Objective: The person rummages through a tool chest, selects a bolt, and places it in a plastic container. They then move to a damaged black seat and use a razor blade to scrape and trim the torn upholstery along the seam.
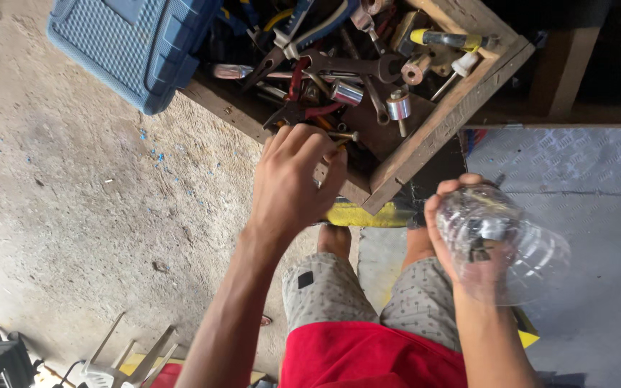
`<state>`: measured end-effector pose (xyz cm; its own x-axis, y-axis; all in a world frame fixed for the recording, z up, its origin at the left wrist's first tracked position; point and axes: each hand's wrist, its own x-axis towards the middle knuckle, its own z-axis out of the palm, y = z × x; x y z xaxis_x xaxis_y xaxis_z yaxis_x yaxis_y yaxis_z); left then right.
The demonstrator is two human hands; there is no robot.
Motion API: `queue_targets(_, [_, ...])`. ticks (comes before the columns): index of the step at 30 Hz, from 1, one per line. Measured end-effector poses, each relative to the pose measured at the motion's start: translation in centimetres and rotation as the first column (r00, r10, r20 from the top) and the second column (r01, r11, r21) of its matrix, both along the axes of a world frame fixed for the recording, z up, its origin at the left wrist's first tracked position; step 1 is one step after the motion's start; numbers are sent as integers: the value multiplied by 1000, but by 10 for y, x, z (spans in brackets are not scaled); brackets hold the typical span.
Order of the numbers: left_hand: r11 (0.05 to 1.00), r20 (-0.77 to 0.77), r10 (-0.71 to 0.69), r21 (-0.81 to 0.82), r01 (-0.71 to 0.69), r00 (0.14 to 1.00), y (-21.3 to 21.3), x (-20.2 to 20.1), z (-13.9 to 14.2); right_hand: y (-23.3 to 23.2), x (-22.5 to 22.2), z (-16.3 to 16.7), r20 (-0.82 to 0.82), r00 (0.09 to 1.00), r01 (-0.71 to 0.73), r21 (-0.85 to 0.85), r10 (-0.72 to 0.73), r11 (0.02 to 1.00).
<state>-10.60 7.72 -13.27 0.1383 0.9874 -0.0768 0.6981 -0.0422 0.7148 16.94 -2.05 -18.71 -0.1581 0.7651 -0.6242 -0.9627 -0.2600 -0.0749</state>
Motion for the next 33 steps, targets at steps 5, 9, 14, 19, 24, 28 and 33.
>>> queue_targets(5, [962,-556,-255,-63,265,791,0,15,-73,1,21,-1,158,987,-8,41,1,999])
queue_targets(9, [933,-674,-345,-173,315,653,4,42,-93,-2,28,-7,171,985,-21,53,11,998])
queue_targets(14, [930,-717,-360,-228,287,597,3,57,-100,-3,28,-8,140,990,-2,20,-1,1000])
queue_targets(19, [873,-712,-480,-336,352,512,6,58,-111,1,25,-4,153,988,-27,33,21,999])
queue_targets(24, [820,-639,-567,-379,428,520,19,47,-114,4,22,1,131,991,-21,4,20,1000])
queue_targets(28, [793,-523,-598,-280,541,607,28,21,-108,5,20,1,109,994,14,-38,-10,999])
queue_targets(33, [851,-128,-523,-134,508,842,39,-13,-94,7,12,3,88,996,-3,-40,6,999])
